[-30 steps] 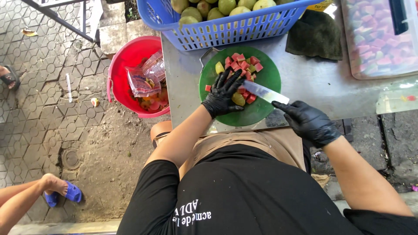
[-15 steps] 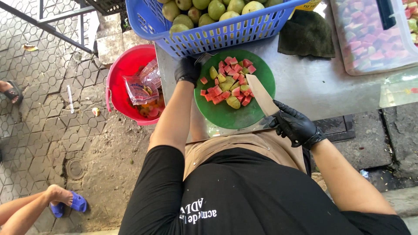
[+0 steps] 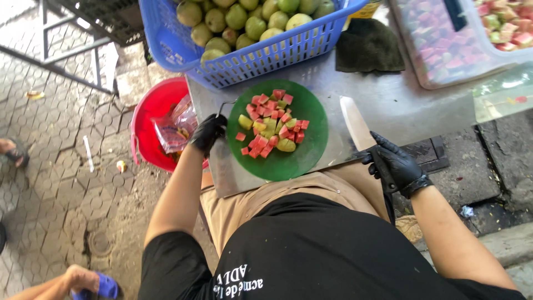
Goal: The person is cutting and slicing guavas and watermelons using a knife on a cutting board.
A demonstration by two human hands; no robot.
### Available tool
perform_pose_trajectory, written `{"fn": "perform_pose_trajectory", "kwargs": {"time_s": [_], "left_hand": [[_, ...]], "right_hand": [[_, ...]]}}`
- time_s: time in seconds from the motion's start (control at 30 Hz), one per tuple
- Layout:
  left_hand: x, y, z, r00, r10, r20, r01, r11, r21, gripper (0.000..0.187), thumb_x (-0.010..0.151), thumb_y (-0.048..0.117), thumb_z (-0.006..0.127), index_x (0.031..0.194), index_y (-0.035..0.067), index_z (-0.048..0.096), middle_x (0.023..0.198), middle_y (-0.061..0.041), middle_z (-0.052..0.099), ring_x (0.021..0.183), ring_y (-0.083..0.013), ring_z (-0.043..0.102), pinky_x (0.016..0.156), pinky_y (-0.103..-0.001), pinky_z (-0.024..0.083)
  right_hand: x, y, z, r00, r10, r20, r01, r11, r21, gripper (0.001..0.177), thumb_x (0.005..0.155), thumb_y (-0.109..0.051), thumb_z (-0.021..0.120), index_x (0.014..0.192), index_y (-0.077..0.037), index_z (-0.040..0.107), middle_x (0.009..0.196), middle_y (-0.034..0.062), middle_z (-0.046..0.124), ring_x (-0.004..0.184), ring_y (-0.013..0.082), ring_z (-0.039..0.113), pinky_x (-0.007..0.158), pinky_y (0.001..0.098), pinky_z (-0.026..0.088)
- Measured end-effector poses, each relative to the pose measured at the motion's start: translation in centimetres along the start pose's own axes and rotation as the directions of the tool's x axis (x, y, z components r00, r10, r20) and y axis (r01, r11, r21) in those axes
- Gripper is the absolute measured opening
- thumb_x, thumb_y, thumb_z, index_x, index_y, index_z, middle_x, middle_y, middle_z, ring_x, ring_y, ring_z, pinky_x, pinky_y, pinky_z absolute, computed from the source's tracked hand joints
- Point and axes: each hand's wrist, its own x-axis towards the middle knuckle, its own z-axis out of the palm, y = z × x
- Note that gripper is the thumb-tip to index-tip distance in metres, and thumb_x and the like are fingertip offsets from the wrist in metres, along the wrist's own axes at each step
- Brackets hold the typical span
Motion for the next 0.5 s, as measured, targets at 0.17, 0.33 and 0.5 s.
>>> {"fn": "perform_pose_trajectory", "kwargs": {"time_s": [0.17, 0.33, 0.5], "left_hand": [[-3.2, -1.3, 2.4, 0.959, 0.127, 0.255, 0.100, 0.689, -0.718, 0.029, 0.111, 0.036, 0.060, 0.109, 0.008, 0.069, 0.067, -0.002, 0.060, 0.069, -0.0211, 0.062, 0.067, -0.041, 0.054], [-8.1, 1.4, 9.3, 0.988, -0.130, -0.082, 0.004, 0.559, -0.829, 0.043, 0.095, 0.053, 0.063, 0.072, 0.017, 0.057, 0.082, -0.011, 0.068, 0.088, -0.0356, 0.067, 0.083, -0.055, 0.056], [-9.8, -1.0, 12.3, 0.989, -0.090, -0.121, -0.066, 0.464, -0.883, 0.057, 0.096, 0.058, 0.060, 0.062, 0.013, 0.053, 0.091, -0.016, 0.071, 0.101, -0.0411, 0.068, 0.097, -0.063, 0.054]], "right_hand": [[-1.6, -0.5, 0.7, 1.000, -0.004, 0.029, 0.003, 0.999, 0.037, 0.055, 0.104, -0.020, 0.047, 0.159, -0.018, 0.044, 0.092, 0.0105, 0.071, 0.066, 0.0175, 0.062, 0.059, 0.0304, 0.052], [-3.0, 0.1, 0.3, 0.998, -0.032, 0.046, 0.027, 0.994, 0.108, 0.054, 0.106, -0.021, 0.045, 0.160, -0.018, 0.044, 0.089, 0.0097, 0.070, 0.066, 0.0160, 0.061, 0.060, 0.0293, 0.052], [-4.4, 1.1, -1.5, 0.999, -0.043, -0.009, 0.044, 0.995, 0.089, 0.056, 0.105, -0.019, 0.046, 0.161, -0.020, 0.042, 0.089, 0.0099, 0.069, 0.066, 0.0155, 0.060, 0.058, 0.0290, 0.050]]}}
